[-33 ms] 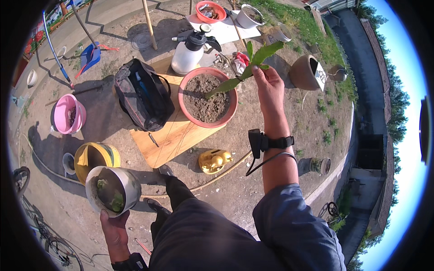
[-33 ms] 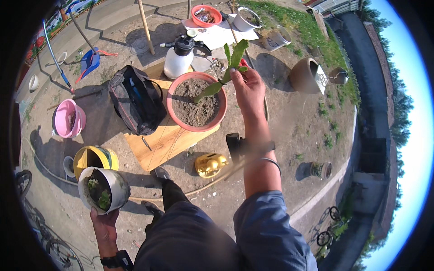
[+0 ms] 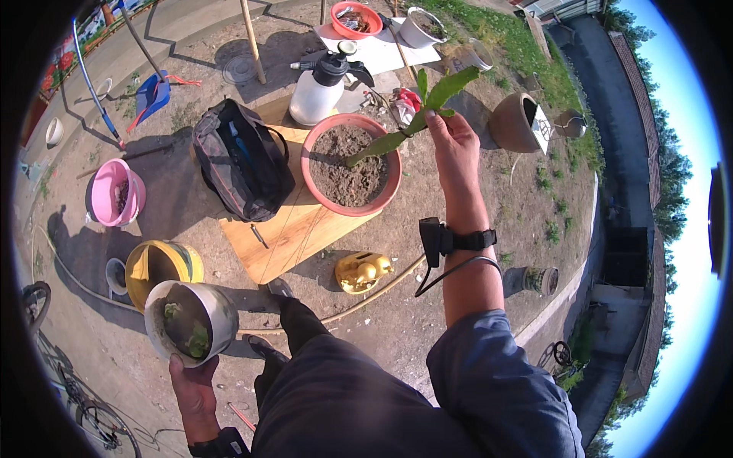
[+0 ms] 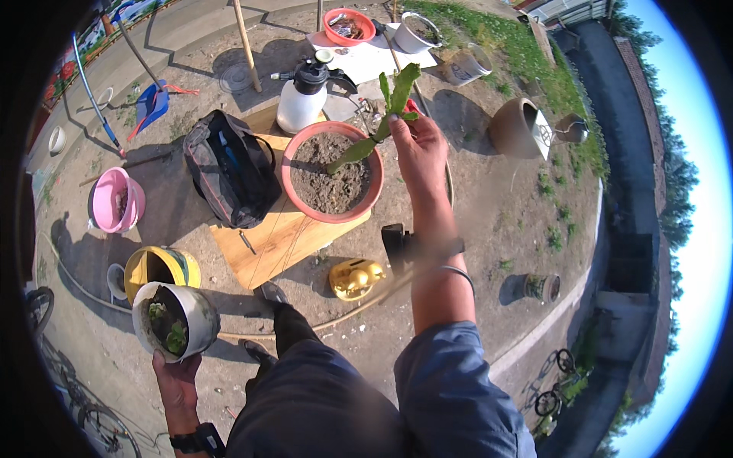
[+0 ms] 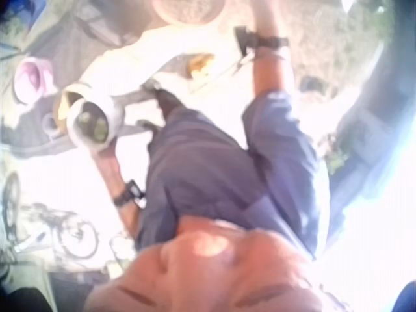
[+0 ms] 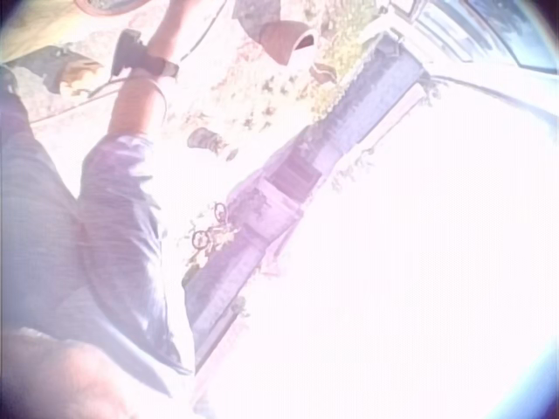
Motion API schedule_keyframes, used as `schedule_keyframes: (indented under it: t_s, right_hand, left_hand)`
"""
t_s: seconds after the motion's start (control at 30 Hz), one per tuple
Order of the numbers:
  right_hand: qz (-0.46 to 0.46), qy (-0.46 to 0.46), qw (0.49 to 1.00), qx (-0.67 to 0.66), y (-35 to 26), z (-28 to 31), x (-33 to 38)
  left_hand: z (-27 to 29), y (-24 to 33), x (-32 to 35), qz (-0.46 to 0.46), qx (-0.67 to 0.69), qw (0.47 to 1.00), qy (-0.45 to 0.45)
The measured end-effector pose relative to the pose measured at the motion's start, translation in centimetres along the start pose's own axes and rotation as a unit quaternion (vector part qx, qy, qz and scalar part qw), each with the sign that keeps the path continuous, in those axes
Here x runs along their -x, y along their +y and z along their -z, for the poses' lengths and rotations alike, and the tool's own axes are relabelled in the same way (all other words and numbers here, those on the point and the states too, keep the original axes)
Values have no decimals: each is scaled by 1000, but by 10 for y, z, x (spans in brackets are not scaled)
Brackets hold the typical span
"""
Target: The person picks up a small potted plant, removes a leaf, and places it into a larger pot. They then carry the small pot into a sunroom and place it among other potted plants.
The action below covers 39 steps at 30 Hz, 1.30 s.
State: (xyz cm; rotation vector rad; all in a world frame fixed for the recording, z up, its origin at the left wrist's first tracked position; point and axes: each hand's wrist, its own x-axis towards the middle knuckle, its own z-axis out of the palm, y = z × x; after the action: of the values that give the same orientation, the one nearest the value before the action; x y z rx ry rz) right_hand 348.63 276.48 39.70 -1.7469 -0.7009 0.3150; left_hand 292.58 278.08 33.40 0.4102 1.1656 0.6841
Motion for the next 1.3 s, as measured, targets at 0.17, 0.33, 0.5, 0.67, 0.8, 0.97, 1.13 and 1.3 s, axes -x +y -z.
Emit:
schedule_keyframes:
  t_s: [0.17,0.33,0.5,0.67,0.8,0.97,1.13,1.3]
  right_hand:
    - [7,0,1000,-12,10,3,-3]
    - [11,-11,999,-31,7,1,-1]
    - [-5,-31,999,-31,7,6,4]
    - [1,-42,999,-19,15,15,4]
    - [-17,-26,997,-66,25,26,8]
    - [-51,-24,997,-54,36,30,17]
    - [-35,-56,998,0,58,20,16]
    - [-33,-64,997,-31,70,-1,13]
  left_hand:
    - [1,-2,0,-2,-3,1000,1]
    - [1,0,-1,-2,-7,1000,3]
    - [4,1,-1,-4,-12,1000,14]
    - [2,2,-1,-7,-13,1000,17]
    - [6,1,-2,-11,-6,1000,24]
    - [10,5,0,-11,4,1000,27]
    - [10,9,-1,-9,6,999,35]
    - [9,9,1,-14,11,999,29]
